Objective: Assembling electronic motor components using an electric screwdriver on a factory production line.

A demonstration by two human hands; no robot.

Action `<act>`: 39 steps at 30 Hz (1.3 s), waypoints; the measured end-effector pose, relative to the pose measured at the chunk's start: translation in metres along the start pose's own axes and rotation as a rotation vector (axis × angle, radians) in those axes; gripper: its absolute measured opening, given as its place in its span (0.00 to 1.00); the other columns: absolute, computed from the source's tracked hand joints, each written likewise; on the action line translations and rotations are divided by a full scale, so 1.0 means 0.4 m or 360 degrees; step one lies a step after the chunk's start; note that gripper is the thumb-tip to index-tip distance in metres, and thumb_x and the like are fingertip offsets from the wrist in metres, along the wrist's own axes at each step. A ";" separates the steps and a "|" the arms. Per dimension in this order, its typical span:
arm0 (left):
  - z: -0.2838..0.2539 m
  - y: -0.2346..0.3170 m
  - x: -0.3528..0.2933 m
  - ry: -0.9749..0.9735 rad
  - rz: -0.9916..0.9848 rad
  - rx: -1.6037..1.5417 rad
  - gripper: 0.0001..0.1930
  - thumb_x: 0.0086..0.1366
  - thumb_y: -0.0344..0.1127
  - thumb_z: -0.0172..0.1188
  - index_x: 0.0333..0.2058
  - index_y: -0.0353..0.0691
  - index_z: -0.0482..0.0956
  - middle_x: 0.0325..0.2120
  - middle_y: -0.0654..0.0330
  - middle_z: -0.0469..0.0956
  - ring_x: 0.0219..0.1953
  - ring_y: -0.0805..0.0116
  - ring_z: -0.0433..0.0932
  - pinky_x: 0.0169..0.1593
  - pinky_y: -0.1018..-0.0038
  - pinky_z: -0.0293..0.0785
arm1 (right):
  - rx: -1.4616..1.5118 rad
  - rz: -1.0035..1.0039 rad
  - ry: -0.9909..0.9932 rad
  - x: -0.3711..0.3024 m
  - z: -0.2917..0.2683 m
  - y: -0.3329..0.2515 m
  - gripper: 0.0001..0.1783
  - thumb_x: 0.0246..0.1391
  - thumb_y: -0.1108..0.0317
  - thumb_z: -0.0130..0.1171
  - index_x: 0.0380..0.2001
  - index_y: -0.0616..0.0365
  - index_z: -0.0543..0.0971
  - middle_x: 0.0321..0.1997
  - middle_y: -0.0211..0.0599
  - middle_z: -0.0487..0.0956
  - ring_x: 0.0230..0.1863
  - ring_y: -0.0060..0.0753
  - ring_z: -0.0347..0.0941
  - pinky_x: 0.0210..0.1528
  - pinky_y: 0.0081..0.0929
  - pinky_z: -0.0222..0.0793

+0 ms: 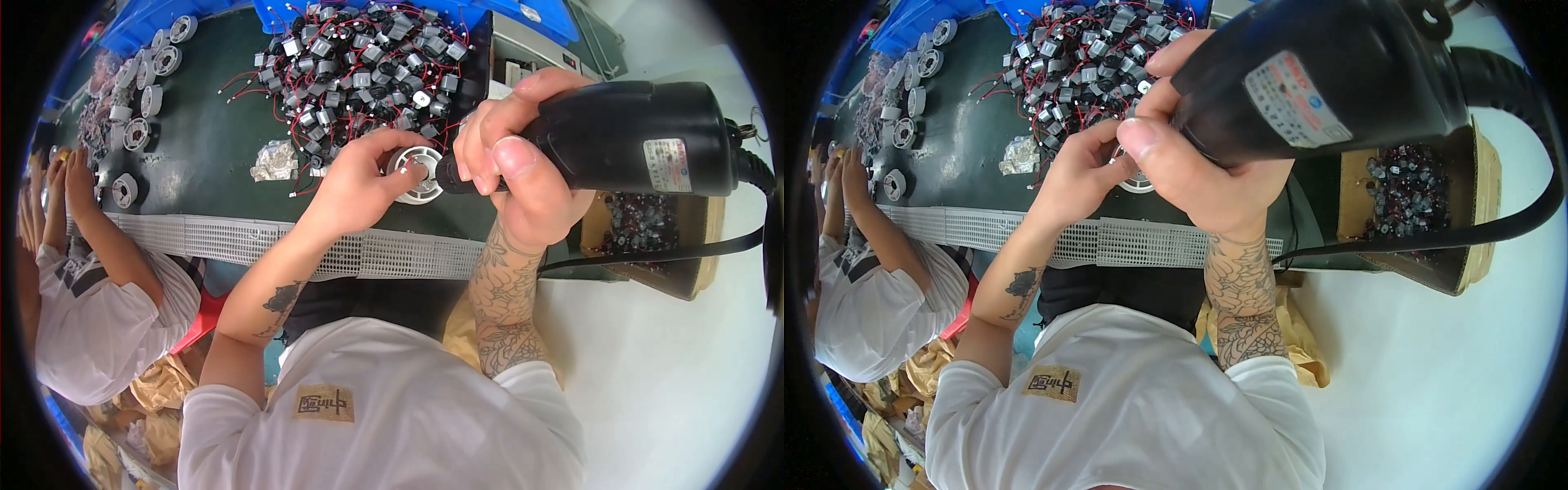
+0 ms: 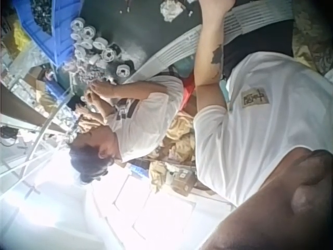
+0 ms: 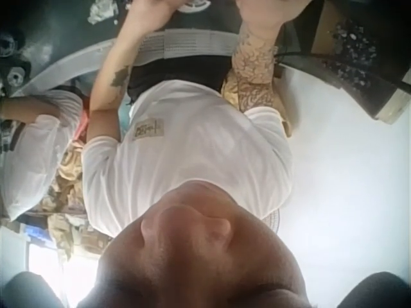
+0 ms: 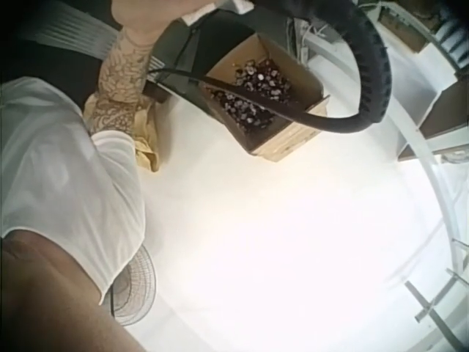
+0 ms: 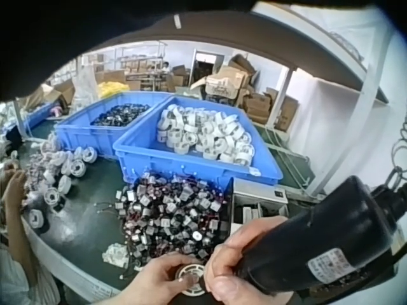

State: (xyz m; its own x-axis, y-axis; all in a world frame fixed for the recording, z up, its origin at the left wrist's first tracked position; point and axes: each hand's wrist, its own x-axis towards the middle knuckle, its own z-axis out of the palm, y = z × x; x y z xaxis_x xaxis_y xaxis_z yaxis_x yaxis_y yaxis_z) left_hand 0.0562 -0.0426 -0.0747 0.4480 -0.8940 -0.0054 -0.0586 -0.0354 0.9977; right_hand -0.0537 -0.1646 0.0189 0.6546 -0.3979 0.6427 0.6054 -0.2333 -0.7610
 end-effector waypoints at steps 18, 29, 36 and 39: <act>0.007 0.054 -0.026 0.0247 0.0112 0.0457 0.18 0.56 0.31 0.67 0.46 0.37 0.78 0.31 0.62 0.77 0.19 0.80 0.65 0.24 0.80 0.64 | 0.0249 0.0155 0.0166 -0.013 -0.012 -0.021 0.27 0.49 0.76 0.53 0.53 0.72 0.61 0.22 0.37 0.69 0.17 0.27 0.65 0.22 0.32 0.66; -0.080 0.130 -0.026 0.0483 0.0524 0.0500 0.05 0.58 0.28 0.66 0.33 0.36 0.83 0.30 0.61 0.79 0.27 0.77 0.75 0.31 0.81 0.69 | 0.0595 0.0024 0.0197 -0.030 -0.105 -0.033 0.31 0.51 0.68 0.59 0.55 0.67 0.61 0.20 0.33 0.68 0.17 0.27 0.63 0.21 0.30 0.64; -0.533 0.100 0.086 0.1340 0.0154 0.1246 0.12 0.60 0.43 0.63 0.37 0.41 0.84 0.23 0.58 0.81 0.23 0.73 0.75 0.31 0.76 0.70 | 0.0511 0.0112 0.0293 -0.064 -0.112 -0.037 0.32 0.50 0.63 0.62 0.55 0.64 0.63 0.21 0.31 0.68 0.18 0.25 0.63 0.20 0.25 0.61; -0.710 0.048 0.147 0.1367 0.0150 0.1672 0.13 0.59 0.42 0.62 0.38 0.41 0.84 0.32 0.51 0.83 0.35 0.56 0.82 0.42 0.67 0.75 | 0.0473 0.0151 0.0319 -0.063 -0.100 -0.034 0.33 0.48 0.62 0.65 0.54 0.63 0.64 0.20 0.30 0.68 0.16 0.25 0.63 0.19 0.25 0.61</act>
State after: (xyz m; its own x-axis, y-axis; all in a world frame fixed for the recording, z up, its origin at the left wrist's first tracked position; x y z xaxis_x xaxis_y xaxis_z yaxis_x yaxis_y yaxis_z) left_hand 0.3349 0.0309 -0.0366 0.7914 -0.3677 0.4883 -0.5930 -0.6557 0.4674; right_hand -0.0966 -0.1867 0.0094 0.6302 -0.5784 0.5181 0.6705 0.0689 -0.7387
